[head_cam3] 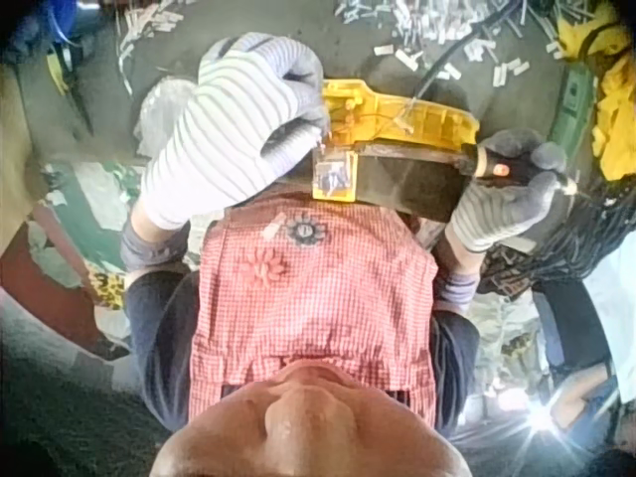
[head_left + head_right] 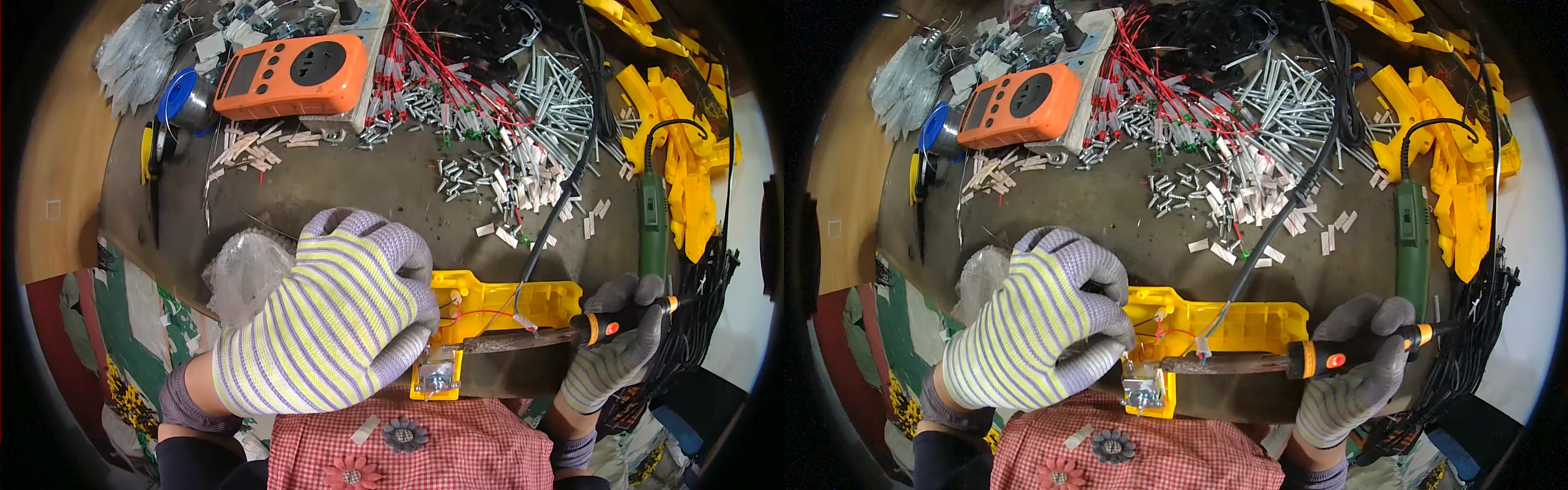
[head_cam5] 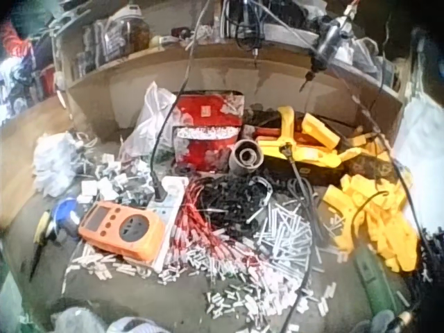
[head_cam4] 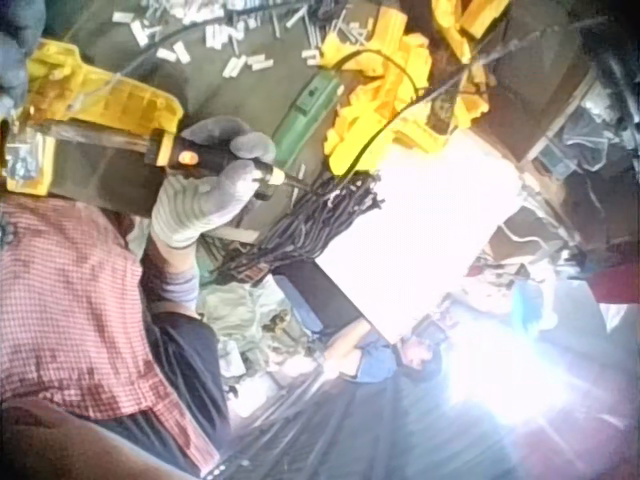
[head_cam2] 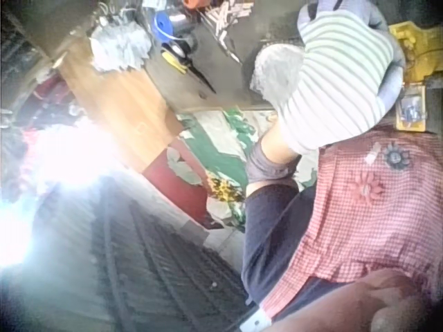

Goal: Assemble internal components and wiring into a yellow plastic housing for an electronic device.

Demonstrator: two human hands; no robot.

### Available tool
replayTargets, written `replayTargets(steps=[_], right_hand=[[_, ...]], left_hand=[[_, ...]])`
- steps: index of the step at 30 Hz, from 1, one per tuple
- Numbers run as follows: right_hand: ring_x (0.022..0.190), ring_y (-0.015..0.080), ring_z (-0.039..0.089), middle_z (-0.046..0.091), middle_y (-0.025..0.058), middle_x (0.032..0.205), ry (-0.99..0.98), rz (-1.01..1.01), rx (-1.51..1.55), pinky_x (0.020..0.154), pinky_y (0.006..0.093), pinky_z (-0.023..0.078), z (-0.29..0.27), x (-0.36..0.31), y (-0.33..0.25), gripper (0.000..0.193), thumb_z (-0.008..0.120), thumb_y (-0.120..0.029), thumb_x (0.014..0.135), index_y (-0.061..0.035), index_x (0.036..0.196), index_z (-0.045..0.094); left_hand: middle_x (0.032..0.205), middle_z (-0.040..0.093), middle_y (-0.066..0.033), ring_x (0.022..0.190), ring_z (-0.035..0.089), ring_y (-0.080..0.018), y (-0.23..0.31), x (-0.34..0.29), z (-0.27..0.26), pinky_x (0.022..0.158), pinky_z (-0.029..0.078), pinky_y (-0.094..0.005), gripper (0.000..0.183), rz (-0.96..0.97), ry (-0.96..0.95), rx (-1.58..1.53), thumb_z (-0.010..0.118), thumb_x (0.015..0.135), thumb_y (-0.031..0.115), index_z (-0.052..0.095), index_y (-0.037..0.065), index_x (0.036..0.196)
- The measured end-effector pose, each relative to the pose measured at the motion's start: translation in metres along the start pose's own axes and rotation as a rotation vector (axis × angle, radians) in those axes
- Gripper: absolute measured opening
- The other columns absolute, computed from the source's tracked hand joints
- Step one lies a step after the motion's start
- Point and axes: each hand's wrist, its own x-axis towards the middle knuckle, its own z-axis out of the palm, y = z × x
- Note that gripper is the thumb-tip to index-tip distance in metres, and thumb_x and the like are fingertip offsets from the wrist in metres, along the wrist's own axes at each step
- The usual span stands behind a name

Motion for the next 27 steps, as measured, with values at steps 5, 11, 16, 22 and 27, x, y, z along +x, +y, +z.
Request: replayTargets(steps=[5,11,16,22,27], right_hand=[[0.068,0.0156,0.047,0.047,0.0048,0.081,0.092,0.0,-0.052,0.061,0.028,0.041,-0.004,0.001,0.002,0.027,0.06,-0.033,0.1,-0.0094,0.102,0.047],[0.065,0.0134,0.051,0.05,0.0052,0.077,0.104,-0.024,-0.09,0.059,0.0253,0.044,-0.006,0.004,0.007,0.036,0.063,-0.041,0.097,-0.0098,0.102,0.046],[0.065,0.0136,0.051,0.05,0.005,0.077,0.04,0.011,0.001,0.057,0.0251,0.044,-0.008,0.005,0.006,0.033,0.063,-0.039,0.098,-0.0104,0.102,0.046],[0.066,0.0136,0.052,0.05,0.0045,0.078,0.089,-0.004,0.004,0.057,0.0257,0.045,-0.009,0.005,0.006,0.031,0.062,-0.037,0.098,-0.0104,0.102,0.046],[0.068,0.0143,0.045,0.044,0.0031,0.08,0.062,0.018,0.032,0.063,0.0286,0.04,-0.006,0.002,0.002,0.024,0.064,-0.029,0.098,-0.01,0.102,0.049]], left_hand=[[0.097,0.06,-0.0056,0.096,0.057,-0.0289,-0.009,0.017,0.002,0.09,0.039,-0.0493,0.013,0.051,-0.066,-0.02,0.071,0.074,0.026,0.07,0.014,0.08],[0.1,0.06,-0.0078,0.098,0.058,-0.0308,-0.014,0.02,0.003,0.091,0.04,-0.0519,0.019,0.054,-0.114,-0.024,0.068,0.076,0.03,0.069,0.012,0.082],[0.101,0.061,-0.0082,0.098,0.058,-0.0306,0.0,0.004,-0.005,0.091,0.041,-0.0511,0.019,-0.009,-0.089,0.012,0.068,0.076,0.031,0.07,0.012,0.082],[0.101,0.061,-0.0077,0.098,0.059,-0.0303,-0.002,0.009,-0.003,0.091,0.041,-0.0511,0.018,-0.008,-0.112,0.018,0.069,0.076,0.03,0.071,0.013,0.082],[0.1,0.061,-0.0073,0.097,0.059,-0.0301,-0.009,0.018,0.001,0.089,0.041,-0.0509,0.017,0.036,-0.109,0.001,0.07,0.076,0.029,0.071,0.013,0.081]])
